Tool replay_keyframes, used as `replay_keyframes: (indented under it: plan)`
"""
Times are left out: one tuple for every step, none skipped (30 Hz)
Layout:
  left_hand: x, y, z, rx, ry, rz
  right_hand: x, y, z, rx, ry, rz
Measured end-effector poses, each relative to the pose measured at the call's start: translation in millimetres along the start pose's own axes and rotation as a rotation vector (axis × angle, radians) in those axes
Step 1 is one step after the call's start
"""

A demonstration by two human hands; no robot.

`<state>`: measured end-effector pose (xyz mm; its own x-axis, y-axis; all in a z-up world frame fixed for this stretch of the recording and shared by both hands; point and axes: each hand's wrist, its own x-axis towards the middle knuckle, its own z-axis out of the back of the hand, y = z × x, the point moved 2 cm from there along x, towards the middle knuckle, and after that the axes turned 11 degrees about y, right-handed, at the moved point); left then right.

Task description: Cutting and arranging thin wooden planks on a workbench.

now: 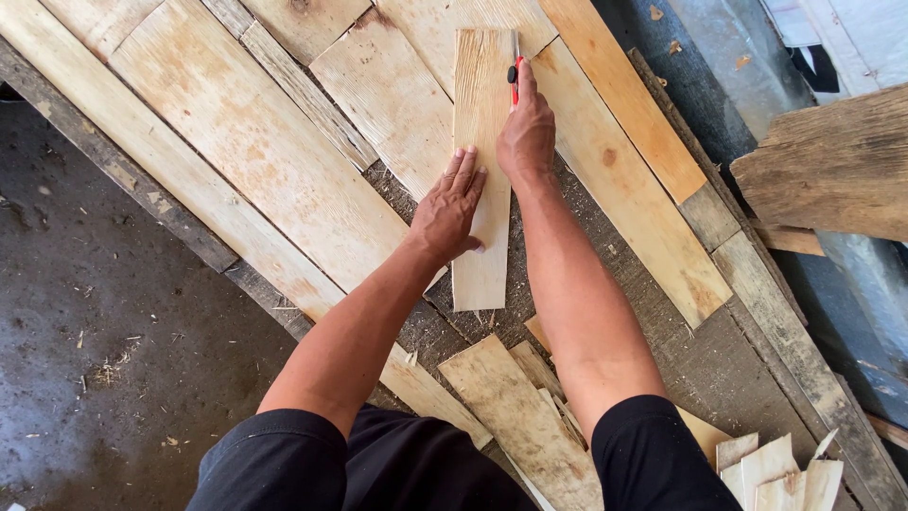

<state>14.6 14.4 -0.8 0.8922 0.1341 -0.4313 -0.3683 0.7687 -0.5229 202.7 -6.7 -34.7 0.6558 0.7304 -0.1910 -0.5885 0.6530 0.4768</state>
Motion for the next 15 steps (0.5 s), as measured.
replay_keyframes:
  plan:
    - [0.4,-0.3,0.4,0.0,0.0,0.0,0.0,3.5,2.4,0.0,0.0,0.0]
    - [0.2,-0.7,0.2,0.003,0.007,0.004,-0.7,6.2,3.9,-0.004,0.028,-0.041]
    - [0.0,-1.1,-0.1,0.006,0.015,0.008,-1.5,8.9,5.4,-0.008,0.057,-0.081]
    - [0.4,-1.4,0.3,0.006,0.014,0.008,-0.3,6.2,3.3,-0.008,0.056,-0.081]
    - [0.7,-1.6,0.7,0.012,0.018,0.011,0.9,3.9,1.4,-0.023,0.047,-0.073]
    - [0.7,-1.3,1.2,0.017,0.022,0.016,2.3,2.1,-1.0,-0.038,0.039,-0.065]
    - [1.1,-0.9,0.8,0.018,0.021,0.017,3.8,6.1,2.1,-0.037,0.039,-0.064]
    - [0.8,-0.8,-0.3,0.014,0.018,0.017,4.3,9.4,4.1,-0.074,0.069,-0.092]
    - [0.4,-0.7,-1.4,0.01,0.014,0.016,4.8,12.6,6.1,-0.11,0.099,-0.12]
    - [2.0,-0.2,-1.5,0.01,0.014,0.018,9.3,15.2,9.7,-0.11,0.099,-0.119]
    - [3.6,0.2,-1.9,0.013,0.019,0.019,13.7,17.4,12.8,-0.132,0.122,-0.142]
    - [3.5,0.2,-3.7,0.015,0.029,0.021,16.0,19.2,14.8,-0.155,0.149,-0.166]
    - [4.0,0.3,-4.7,0.013,0.032,0.024,15.2,24.9,24.0,-0.154,0.154,-0.166]
    - [4.9,-0.5,-5.5,0.022,0.027,0.02,14.5,30.7,33.8,-0.133,0.163,-0.153]
    - [5.3,-1.4,-6.1,0.031,0.022,0.015,13.7,36.8,44.0,-0.112,0.171,-0.139]
